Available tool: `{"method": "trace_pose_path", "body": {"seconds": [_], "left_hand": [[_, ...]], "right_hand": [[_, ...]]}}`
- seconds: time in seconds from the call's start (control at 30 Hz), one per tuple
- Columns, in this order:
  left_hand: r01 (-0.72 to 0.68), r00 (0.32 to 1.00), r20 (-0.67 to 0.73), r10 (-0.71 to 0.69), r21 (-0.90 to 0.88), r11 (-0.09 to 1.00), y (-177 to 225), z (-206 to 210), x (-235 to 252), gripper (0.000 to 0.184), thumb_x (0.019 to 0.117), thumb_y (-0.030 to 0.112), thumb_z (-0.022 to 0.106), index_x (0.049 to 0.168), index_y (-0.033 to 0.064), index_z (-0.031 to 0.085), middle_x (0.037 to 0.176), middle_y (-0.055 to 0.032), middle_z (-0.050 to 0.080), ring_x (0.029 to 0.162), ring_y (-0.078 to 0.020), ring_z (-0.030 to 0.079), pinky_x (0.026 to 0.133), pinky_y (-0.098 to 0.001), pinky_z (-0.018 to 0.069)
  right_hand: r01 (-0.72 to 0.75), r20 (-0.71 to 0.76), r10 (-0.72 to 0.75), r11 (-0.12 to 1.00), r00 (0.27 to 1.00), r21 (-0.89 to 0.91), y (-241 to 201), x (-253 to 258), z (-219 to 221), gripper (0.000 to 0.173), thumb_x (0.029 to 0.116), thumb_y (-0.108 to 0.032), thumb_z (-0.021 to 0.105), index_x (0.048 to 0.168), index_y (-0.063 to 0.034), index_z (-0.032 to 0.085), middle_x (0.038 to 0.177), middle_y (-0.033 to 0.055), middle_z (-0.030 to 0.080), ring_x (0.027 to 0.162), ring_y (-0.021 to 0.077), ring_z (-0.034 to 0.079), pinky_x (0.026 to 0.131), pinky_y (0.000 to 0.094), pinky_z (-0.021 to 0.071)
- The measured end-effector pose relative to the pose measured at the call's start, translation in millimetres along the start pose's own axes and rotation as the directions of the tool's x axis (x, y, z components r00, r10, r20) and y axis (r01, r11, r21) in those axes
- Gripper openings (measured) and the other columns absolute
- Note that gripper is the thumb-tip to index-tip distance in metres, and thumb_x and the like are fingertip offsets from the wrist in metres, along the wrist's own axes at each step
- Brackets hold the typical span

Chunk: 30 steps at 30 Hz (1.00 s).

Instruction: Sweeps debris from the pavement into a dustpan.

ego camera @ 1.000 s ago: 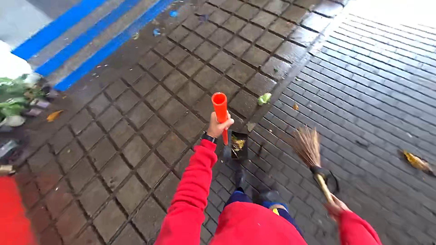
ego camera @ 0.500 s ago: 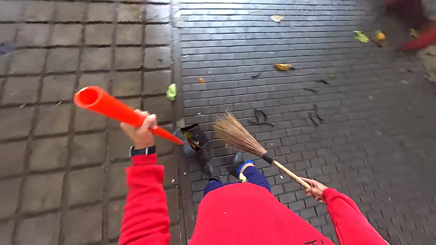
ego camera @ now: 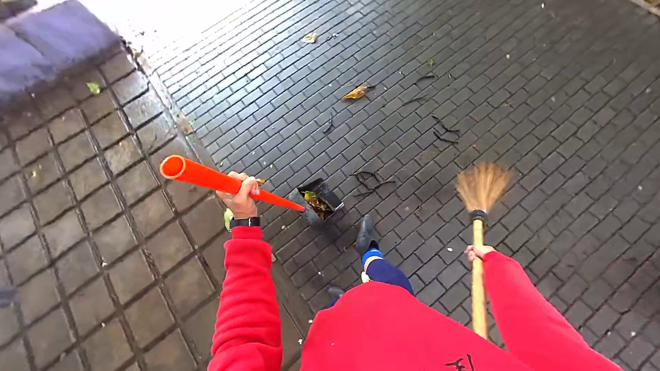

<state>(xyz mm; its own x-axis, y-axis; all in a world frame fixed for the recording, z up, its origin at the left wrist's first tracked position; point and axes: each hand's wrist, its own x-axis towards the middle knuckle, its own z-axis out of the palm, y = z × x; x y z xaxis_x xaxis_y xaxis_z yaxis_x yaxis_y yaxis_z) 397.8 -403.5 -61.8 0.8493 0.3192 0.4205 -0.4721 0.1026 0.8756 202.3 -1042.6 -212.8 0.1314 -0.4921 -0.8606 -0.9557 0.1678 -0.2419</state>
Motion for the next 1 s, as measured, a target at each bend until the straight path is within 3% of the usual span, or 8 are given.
{"method": "trace_pose_path", "body": {"seconds": [0.1, 0.27, 0.37, 0.5, 0.67, 0.73, 0.87, 1.0], "left_hand": [[0.073, 0.984, 0.169, -0.063, -0.055, 0.996, -40.3, 68.6, 56.8, 0.021, 0.0807, 0.001, 0.068, 0.077, 0.0207, 0.061, 0.062, 0.008, 0.062, 0.049, -0.0051, 0.056, 0.048, -0.0229, 0.0502], [0.258, 0.826, 0.537, -0.174, -0.084, 0.963, -94.0, 170.0, 129.2, 0.02, 0.0823, 0.006, 0.069, 0.073, 0.022, 0.063, 0.063, 0.0082, 0.063, 0.052, -0.0041, 0.058, 0.052, -0.0215, 0.0501], [0.328, 0.686, 0.695, -0.216, -0.031, 0.944, -121.7, 211.7, 164.0, 0.017, 0.0828, 0.013, 0.072, 0.076, 0.0253, 0.063, 0.068, 0.0106, 0.065, 0.058, -0.0031, 0.06, 0.058, -0.021, 0.0518], [0.295, 0.696, 0.693, -0.186, -0.04, 0.955, -152.2, 261.2, 196.1, 0.013, 0.088, 0.018, 0.077, 0.091, 0.0227, 0.065, 0.08, 0.0091, 0.07, 0.069, -0.0056, 0.067, 0.068, -0.0241, 0.0584], [0.349, 0.603, 0.777, -0.181, -0.053, 0.936, -176.6, 299.1, 226.6, 0.014, 0.09, 0.02, 0.078, 0.085, 0.024, 0.066, 0.07, 0.0109, 0.068, 0.058, -0.0031, 0.063, 0.059, -0.0214, 0.0553], [0.391, 0.528, 0.822, -0.214, -0.012, 0.92, -182.3, 311.0, 238.2, 0.017, 0.0879, 0.014, 0.075, 0.079, 0.0237, 0.063, 0.065, 0.0114, 0.065, 0.054, -0.0018, 0.059, 0.054, -0.0199, 0.0516], [0.436, 0.387, 0.907, -0.166, -0.022, 0.9, -205.8, 335.9, 267.1, 0.019, 0.0871, 0.009, 0.071, 0.078, 0.0208, 0.06, 0.062, 0.0102, 0.061, 0.05, -0.0027, 0.055, 0.051, -0.0204, 0.048], [0.46, 0.206, 0.975, -0.079, -0.025, 0.888, -228.6, 356.2, 296.0, 0.016, 0.0882, 0.011, 0.073, 0.082, 0.0202, 0.061, 0.065, 0.011, 0.063, 0.052, -0.0024, 0.057, 0.052, -0.0208, 0.0505]], "right_hand": [[-0.029, 0.181, 0.087, 0.953, 0.98, -0.302, -14.7, 5.9, 74.0, 0.004, 0.1027, -0.003, 0.05, 0.099, -0.0039, 0.053, 0.062, -0.0015, 0.044, 0.045, 0.0055, 0.041, 0.043, 0.0206, 0.0395], [0.291, 0.398, 0.076, 0.559, 0.914, -0.776, -41.8, -13.1, 140.1, 0.05, 0.096, -0.014, 0.064, 0.14, 0.003, 0.048, 0.115, 0.0217, 0.064, 0.094, 0.0289, 0.068, 0.083, 0.0454, 0.0567], [0.378, 0.411, -0.014, 0.425, 0.911, -0.822, -59.5, -28.7, 113.8, 0.073, 0.0916, -0.013, 0.07, 0.153, 0.0046, 0.034, 0.139, 0.0315, 0.056, 0.129, 0.0434, 0.059, 0.106, 0.0584, 0.0485], [0.37, 0.363, -0.102, 0.433, 0.926, -0.822, -52.2, -23.1, 12.6, 0.065, 0.0898, -0.01, 0.072, 0.147, 0.0034, 0.044, 0.13, 0.0343, 0.061, 0.124, 0.0511, 0.059, 0.102, 0.0657, 0.048], [0.055, 0.115, 0.024, 0.774, 0.993, -0.631, 4.2, -50.9, -35.9, 0.053, 0.094, -0.007, 0.071, 0.142, 0.0, 0.049, 0.116, 0.0321, 0.064, 0.095, 0.0434, 0.068, 0.08, 0.0596, 0.0557], [-0.115, 0.018, 0.133, 0.906, 0.991, -0.406, 13.6, -63.8, -6.4, 0.056, 0.0956, -0.006, 0.068, 0.146, -0.0061, 0.044, 0.097, 0.0207, 0.061, 0.067, 0.0272, 0.059, 0.061, 0.0443, 0.0513], [-0.274, 0.028, 0.275, 0.961, 0.961, -0.033, -6.9, -72.9, 123.5, 0.04, 0.0971, -0.003, 0.061, 0.135, -0.0026, 0.047, 0.079, 0.0072, 0.054, 0.052, 0.0129, 0.049, 0.049, 0.0302, 0.0459], [-0.139, 0.18, 0.206, 0.935, 0.962, -0.326, -79.8, -125.8, 266.8, 0.046, 0.0949, -0.007, 0.063, 0.139, 0.0041, 0.053, 0.114, 0.0218, 0.066, 0.095, 0.03, 0.067, 0.083, 0.0489, 0.0553]]}}
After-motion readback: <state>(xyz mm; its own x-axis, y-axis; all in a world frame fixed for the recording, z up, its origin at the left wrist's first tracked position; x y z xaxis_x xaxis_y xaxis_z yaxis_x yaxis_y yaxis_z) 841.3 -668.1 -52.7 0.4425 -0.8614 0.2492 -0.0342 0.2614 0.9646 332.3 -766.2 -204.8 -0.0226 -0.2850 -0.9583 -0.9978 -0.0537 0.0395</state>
